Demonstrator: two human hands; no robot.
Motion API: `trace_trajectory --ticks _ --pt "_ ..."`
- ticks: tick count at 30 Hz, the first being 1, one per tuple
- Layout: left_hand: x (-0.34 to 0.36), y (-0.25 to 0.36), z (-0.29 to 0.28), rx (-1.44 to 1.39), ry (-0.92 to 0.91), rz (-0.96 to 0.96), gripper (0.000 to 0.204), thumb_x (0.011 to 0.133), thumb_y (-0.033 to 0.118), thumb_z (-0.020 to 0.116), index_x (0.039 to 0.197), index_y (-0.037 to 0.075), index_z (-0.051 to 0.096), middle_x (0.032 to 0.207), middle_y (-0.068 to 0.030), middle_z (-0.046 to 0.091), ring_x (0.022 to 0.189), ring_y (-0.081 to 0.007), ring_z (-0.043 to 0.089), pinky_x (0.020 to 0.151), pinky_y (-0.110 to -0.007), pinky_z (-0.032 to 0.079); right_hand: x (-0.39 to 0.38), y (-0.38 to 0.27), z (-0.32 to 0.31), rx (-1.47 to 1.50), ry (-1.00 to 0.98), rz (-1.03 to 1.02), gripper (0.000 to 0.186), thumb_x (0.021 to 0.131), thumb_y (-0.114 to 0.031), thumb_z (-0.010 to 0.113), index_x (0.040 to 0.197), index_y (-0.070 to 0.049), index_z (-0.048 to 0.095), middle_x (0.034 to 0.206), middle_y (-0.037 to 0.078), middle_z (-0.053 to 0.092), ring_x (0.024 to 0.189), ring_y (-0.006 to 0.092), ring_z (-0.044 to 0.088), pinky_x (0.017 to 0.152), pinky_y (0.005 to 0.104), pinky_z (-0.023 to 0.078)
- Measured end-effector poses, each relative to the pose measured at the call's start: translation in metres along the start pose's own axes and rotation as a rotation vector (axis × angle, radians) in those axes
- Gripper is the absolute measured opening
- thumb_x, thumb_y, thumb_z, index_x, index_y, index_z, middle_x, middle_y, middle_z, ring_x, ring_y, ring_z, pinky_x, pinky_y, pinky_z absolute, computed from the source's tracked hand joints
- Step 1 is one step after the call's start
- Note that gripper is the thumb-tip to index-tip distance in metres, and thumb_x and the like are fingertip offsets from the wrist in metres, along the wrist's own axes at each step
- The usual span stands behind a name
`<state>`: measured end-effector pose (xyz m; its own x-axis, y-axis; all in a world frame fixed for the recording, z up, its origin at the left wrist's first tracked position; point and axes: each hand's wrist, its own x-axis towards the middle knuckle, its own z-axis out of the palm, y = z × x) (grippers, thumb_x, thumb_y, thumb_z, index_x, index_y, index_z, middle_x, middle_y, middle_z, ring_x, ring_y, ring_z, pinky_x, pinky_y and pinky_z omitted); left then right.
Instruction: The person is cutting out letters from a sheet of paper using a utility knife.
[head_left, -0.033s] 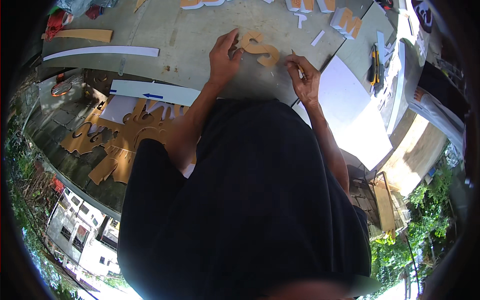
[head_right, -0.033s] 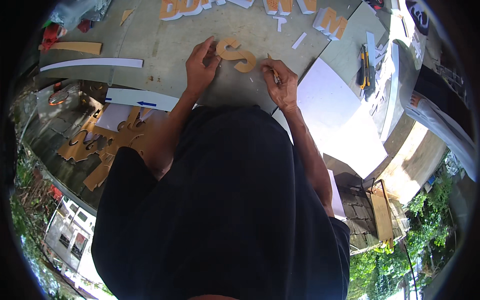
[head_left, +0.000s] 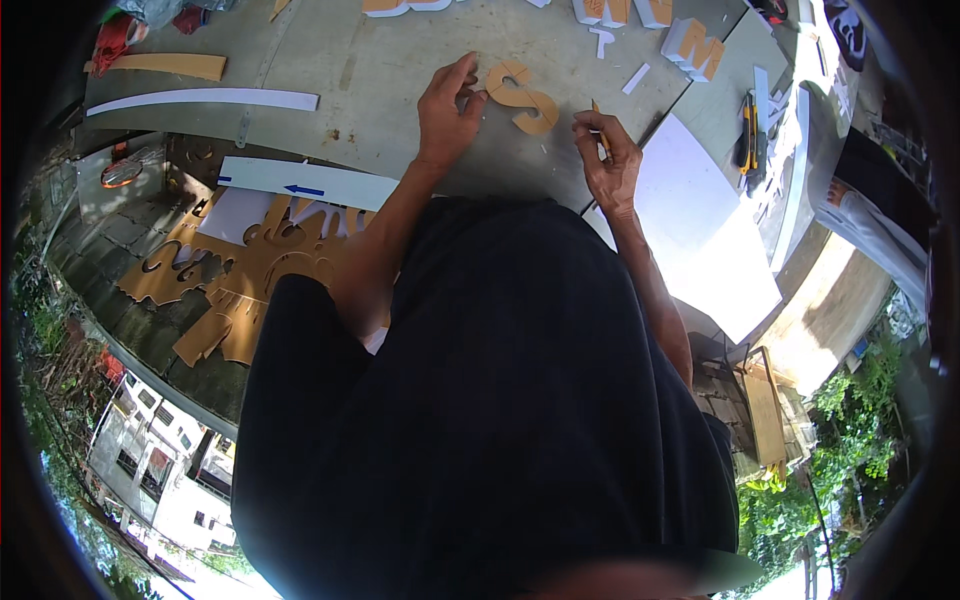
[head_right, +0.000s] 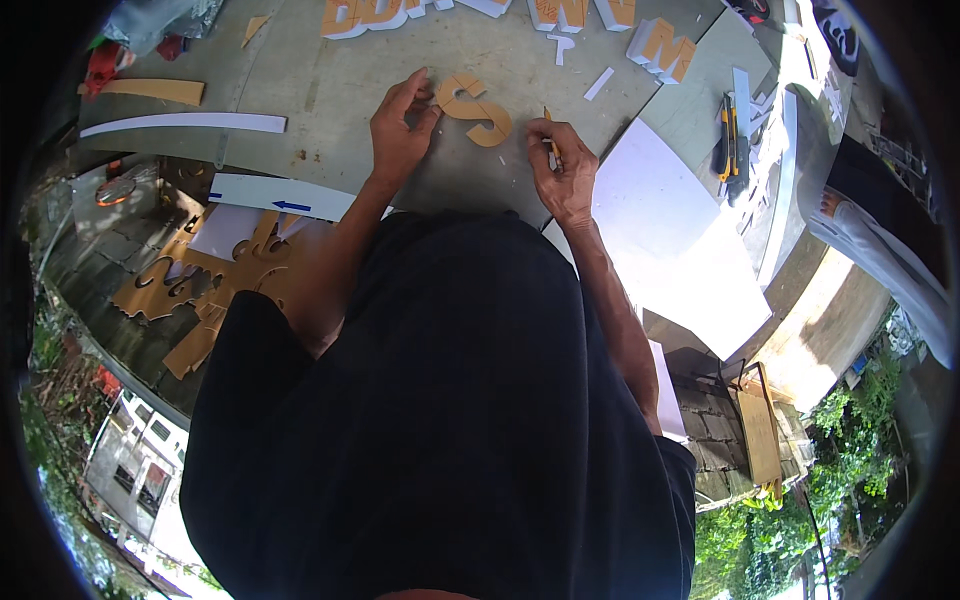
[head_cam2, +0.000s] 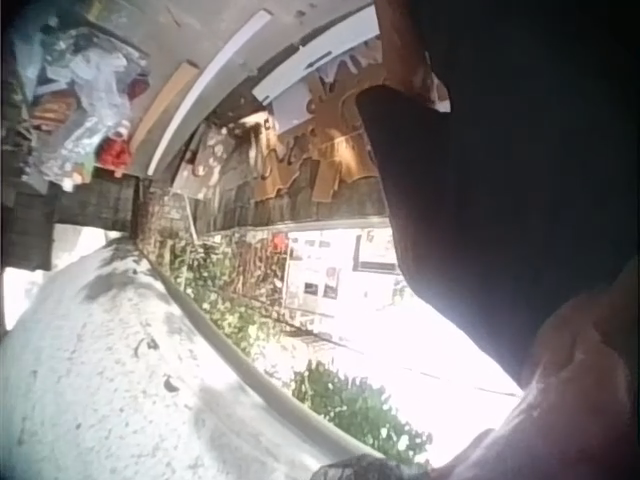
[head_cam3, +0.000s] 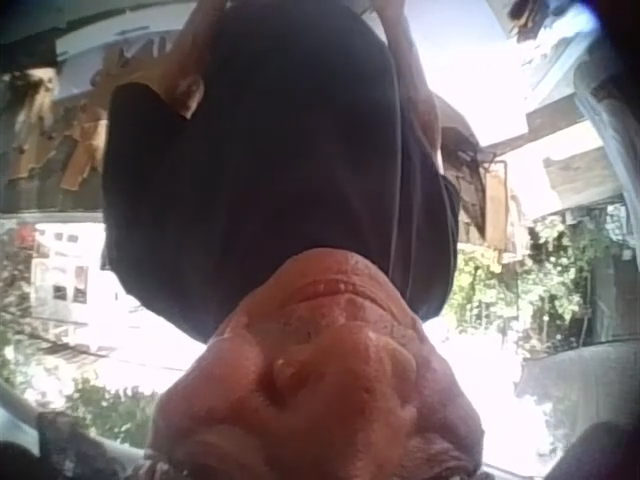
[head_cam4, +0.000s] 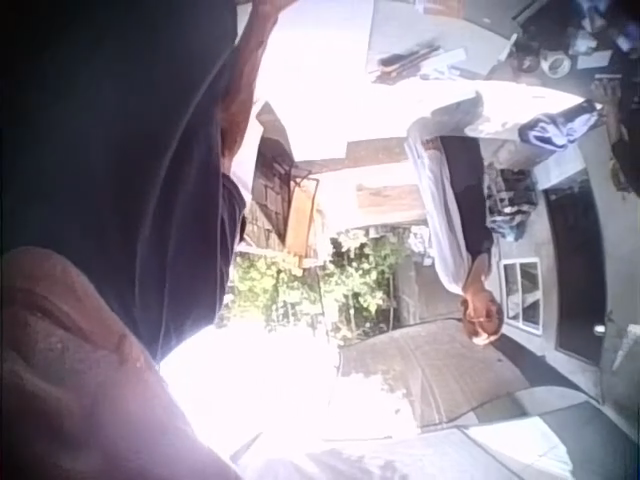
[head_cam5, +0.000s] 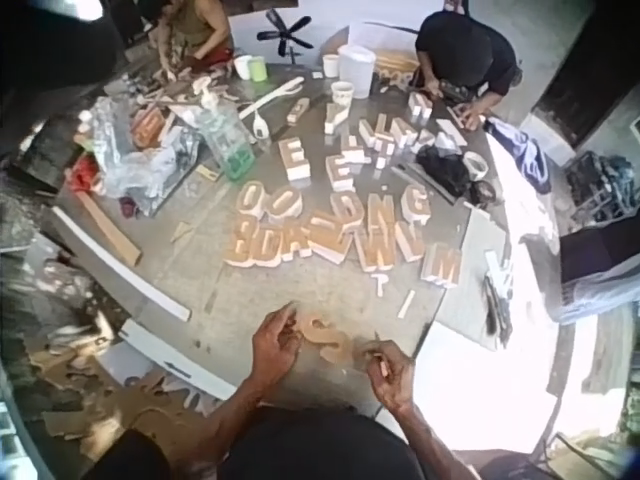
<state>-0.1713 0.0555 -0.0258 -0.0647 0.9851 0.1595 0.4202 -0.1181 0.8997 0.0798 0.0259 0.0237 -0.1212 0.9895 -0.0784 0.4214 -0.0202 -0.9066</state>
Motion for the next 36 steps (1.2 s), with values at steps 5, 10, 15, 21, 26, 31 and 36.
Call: trace_trajectory --ticks 5,10,15,21,26,31,36 --pt "0.019 -0.008 0.006 -0.085 0.026 -0.094 0.046 0.087 -0.006 0.07 0.131 0.006 0.068 0.11 -0.01 0.074 0.097 -0.0192 0.074 0.089 -0.03 0.059 -0.004 -0.002 0.014 -0.026 -0.001 0.009 0.036 0.088 -0.002 0.07 0.124 -0.007 0.065 0.106 0.011 0.071 0.091 0.0203 0.072 0.082 0.0337 0.057" --pt "0.028 -0.001 0.016 -0.237 -0.068 -0.157 0.038 0.094 -0.009 0.06 0.125 0.01 0.073 0.111 -0.0106 0.078 0.1 -0.0168 0.074 0.089 -0.029 0.059 -0.006 0.009 0.031 -0.042 0.023 -0.044 0.044 0.086 -0.001 0.074 0.127 -0.009 0.061 0.107 0.012 0.069 0.093 0.0228 0.074 0.08 0.0365 0.058" --pt "0.035 -0.002 0.017 -0.171 -0.206 -0.129 0.042 0.096 -0.009 0.058 0.131 0.01 0.07 0.123 -0.009 0.074 0.112 -0.0166 0.07 0.097 -0.028 0.056 -0.004 0.014 0.039 -0.037 0.018 -0.032 0.044 0.086 -0.004 0.079 0.125 -0.009 0.06 0.106 0.011 0.067 0.093 0.0228 0.074 0.08 0.0368 0.059" --pt "0.053 0.021 0.004 0.152 -0.461 0.331 0.067 0.08 -0.015 0.058 0.141 0.014 0.062 0.144 -0.0099 0.06 0.129 -0.0288 0.059 0.107 -0.039 0.051 -0.005 0.019 0.035 0.013 0.023 0.035 0.046 0.085 -0.003 0.079 0.126 -0.009 0.059 0.109 0.011 0.067 0.09 0.0221 0.073 0.079 0.0361 0.058" --pt "0.068 0.026 0.005 0.336 -0.599 0.692 0.059 0.077 -0.006 0.071 0.132 0.013 0.064 0.135 -0.0064 0.064 0.121 -0.0317 0.06 0.104 -0.043 0.051 -0.006 0.008 0.026 0.015 0.108 0.05 0.042 0.088 0.003 0.071 0.127 -0.008 0.058 0.112 0.011 0.067 0.09 0.0218 0.073 0.078 0.0355 0.059" --pt "0.041 0.042 0.013 0.694 -0.299 0.289 0.068 0.065 0.028 0.093 0.124 0.011 0.065 0.127 -0.0053 0.069 0.095 -0.0288 0.064 0.08 -0.04 0.054 -0.02 0.007 0.001 0.069 0.227 -0.001 0.036 0.093 0.005 0.06 0.127 -0.007 0.058 0.112 0.011 0.07 0.085 0.0209 0.074 0.073 0.0339 0.059" --pt "0.019 0.056 0.021 0.708 -0.236 0.252 0.078 0.07 0.04 0.092 0.128 -0.001 0.06 0.11 -0.0138 0.074 0.09 -0.0339 0.068 0.078 -0.04 0.057 -0.056 0.003 -0.026 -0.04 0.298 0.187 0.018 0.1 -0.01 0.061 0.116 -0.005 0.068 0.092 0.009 0.075 0.069 0.0185 0.071 0.066 0.0332 0.056"
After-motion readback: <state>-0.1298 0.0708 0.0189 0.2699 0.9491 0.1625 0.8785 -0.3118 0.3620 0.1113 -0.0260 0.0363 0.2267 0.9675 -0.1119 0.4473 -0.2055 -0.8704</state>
